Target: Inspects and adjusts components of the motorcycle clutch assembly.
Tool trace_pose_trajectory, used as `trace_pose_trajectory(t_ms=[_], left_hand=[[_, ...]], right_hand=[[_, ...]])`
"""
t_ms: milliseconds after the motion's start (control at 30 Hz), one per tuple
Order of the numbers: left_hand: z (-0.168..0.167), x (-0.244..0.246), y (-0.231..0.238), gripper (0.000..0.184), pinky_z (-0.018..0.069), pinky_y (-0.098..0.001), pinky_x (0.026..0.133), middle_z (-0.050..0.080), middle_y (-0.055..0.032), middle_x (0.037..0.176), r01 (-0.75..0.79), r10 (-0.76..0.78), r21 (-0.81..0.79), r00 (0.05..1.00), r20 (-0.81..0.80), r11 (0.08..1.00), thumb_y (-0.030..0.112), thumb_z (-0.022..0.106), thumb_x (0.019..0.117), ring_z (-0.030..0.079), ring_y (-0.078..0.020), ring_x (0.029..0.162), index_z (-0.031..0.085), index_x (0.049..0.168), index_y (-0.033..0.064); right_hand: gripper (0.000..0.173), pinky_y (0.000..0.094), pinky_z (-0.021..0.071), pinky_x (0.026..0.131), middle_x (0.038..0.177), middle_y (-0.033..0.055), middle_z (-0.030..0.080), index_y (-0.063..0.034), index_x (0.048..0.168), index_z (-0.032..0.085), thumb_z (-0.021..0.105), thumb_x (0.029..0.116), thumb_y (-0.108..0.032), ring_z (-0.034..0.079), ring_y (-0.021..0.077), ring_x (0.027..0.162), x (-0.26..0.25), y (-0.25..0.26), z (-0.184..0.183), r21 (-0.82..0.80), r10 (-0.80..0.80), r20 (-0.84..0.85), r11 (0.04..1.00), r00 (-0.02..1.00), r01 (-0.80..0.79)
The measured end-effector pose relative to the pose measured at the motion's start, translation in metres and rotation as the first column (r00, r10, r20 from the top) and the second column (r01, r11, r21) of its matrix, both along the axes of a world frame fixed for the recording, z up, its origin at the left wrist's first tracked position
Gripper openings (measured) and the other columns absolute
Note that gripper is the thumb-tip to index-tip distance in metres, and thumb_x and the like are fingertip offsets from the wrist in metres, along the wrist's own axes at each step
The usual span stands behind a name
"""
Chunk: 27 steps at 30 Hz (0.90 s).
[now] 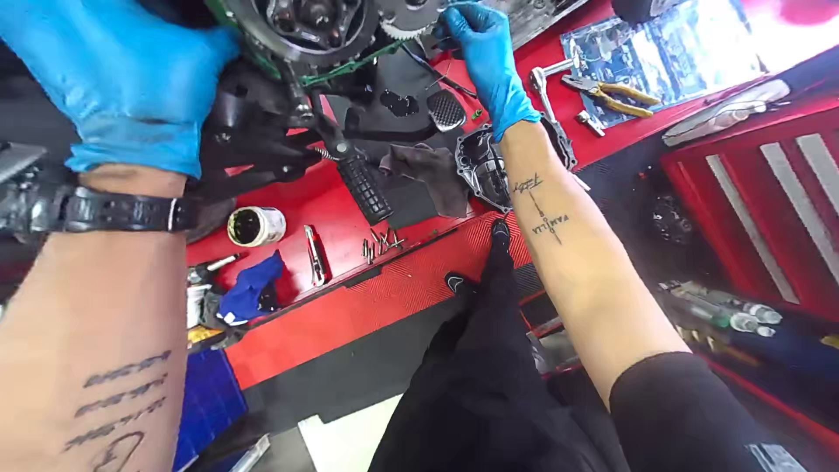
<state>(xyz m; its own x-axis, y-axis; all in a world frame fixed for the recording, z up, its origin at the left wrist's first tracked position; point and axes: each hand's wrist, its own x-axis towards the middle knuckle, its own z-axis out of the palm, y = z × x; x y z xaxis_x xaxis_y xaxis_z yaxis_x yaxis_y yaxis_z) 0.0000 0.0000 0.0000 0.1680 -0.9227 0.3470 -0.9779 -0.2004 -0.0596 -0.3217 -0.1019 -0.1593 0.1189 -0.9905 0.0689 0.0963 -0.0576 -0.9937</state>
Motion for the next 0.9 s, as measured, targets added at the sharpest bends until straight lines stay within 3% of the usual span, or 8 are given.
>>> trace_pose_trajectory(t_ms=[67,200,267,367,467,600,733,900], left_hand=[[0.023,-0.036,0.016,0.087,0.0393,-0.0688,0.105,0.059,-0.0246,0.136,-0.040,0.055,0.114,0.990,-0.126,0.993,0.065,0.069,0.0753,0.054,-0.0431,0.130,0.055,0.140,0.0093],[0.031,-0.050,0.029,0.073,0.0429,-0.0762,0.088,0.063,-0.0310,0.119,-0.073,0.089,0.139,0.989,-0.114,0.988,0.057,0.072,0.0759,0.060,-0.0522,0.113,0.059,0.123,0.0027],[0.035,-0.059,0.028,0.069,0.0406,-0.0772,0.090,0.064,-0.0324,0.116,-0.091,0.105,0.133,0.989,-0.102,0.987,0.053,0.073,0.0752,0.060,-0.0540,0.112,0.061,0.118,0.0002],[0.028,-0.047,0.039,0.066,0.0471,-0.0727,0.079,0.067,-0.0235,0.107,-0.095,0.104,0.120,0.992,-0.077,0.988,0.061,0.073,0.0766,0.065,-0.0474,0.099,0.062,0.116,0.0087],[0.029,-0.052,0.032,0.062,0.0476,-0.0715,0.082,0.069,-0.0213,0.108,-0.093,0.104,0.099,0.989,-0.108,0.991,0.056,0.076,0.0777,0.066,-0.0442,0.100,0.064,0.117,0.0093],[0.029,-0.051,0.026,0.061,0.0487,-0.0690,0.084,0.071,-0.0203,0.104,-0.084,0.093,0.082,0.988,-0.120,0.993,0.055,0.077,0.0774,0.068,-0.0409,0.099,0.065,0.114,0.0068],[0.027,-0.048,0.026,0.060,0.0501,-0.0664,0.082,0.072,-0.0179,0.103,-0.073,0.081,0.058,0.986,-0.144,0.996,0.057,0.076,0.0773,0.069,-0.0372,0.097,0.067,0.111,0.0082],[0.028,-0.051,0.030,0.045,0.0530,-0.0613,0.086,0.072,-0.0182,0.105,-0.062,0.065,0.022,0.985,-0.163,0.998,0.042,0.075,0.0848,0.071,-0.0347,0.098,0.069,0.113,0.0069]], right_hand=[[0.018,0.0306,0.0616,0.081,0.096,0.0079,0.074,0.0018,0.111,0.071,0.060,0.1020,-0.009,0.072,0.0128,0.087,-0.001,0.003,0.002,-0.048,-0.008,0.045,0.999,0.999,0.011],[0.017,0.0291,0.0578,0.088,0.100,0.0068,0.075,-0.0006,0.109,0.074,0.069,0.0962,-0.011,0.071,0.0091,0.093,0.003,0.004,0.008,-0.088,-0.047,0.010,0.995,0.999,0.048],[0.016,0.0288,0.0576,0.087,0.098,0.0062,0.076,-0.0018,0.107,0.075,0.066,0.0985,-0.012,0.071,0.0083,0.090,0.002,0.002,0.006,-0.078,-0.064,-0.006,0.995,0.998,0.064],[0.022,0.0313,0.0590,0.090,0.100,0.0077,0.076,-0.0009,0.112,0.074,0.061,0.1027,-0.015,0.072,0.0110,0.092,-0.005,0.000,0.008,-0.063,-0.063,0.028,0.996,0.998,0.065],[0.018,0.0298,0.0580,0.086,0.096,0.0032,0.076,-0.0058,0.105,0.077,0.071,0.0968,-0.021,0.071,0.0075,0.089,-0.007,-0.002,0.019,-0.079,-0.049,0.013,0.996,0.999,0.050],[0.025,0.0329,0.0580,0.084,0.093,0.0017,0.076,-0.0088,0.105,0.078,0.064,0.1015,-0.030,0.071,0.0077,0.086,-0.013,-0.004,0.025,-0.092,-0.117,-0.071,0.990,0.991,0.110],[0.031,0.0359,0.0579,0.081,0.091,-0.0030,0.076,-0.0145,0.101,0.078,0.072,0.0941,-0.044,0.070,0.0073,0.083,-0.016,-0.011,0.040,-0.125,-0.090,-0.229,0.990,0.969,0.063],[0.035,0.0427,0.0579,0.071,0.090,0.0064,0.071,-0.0108,0.109,0.073,0.057,0.1044,-0.042,0.068,0.0188,0.077,-0.049,0.025,0.032,-0.064,-0.088,-0.379,0.996,0.921,0.069]])
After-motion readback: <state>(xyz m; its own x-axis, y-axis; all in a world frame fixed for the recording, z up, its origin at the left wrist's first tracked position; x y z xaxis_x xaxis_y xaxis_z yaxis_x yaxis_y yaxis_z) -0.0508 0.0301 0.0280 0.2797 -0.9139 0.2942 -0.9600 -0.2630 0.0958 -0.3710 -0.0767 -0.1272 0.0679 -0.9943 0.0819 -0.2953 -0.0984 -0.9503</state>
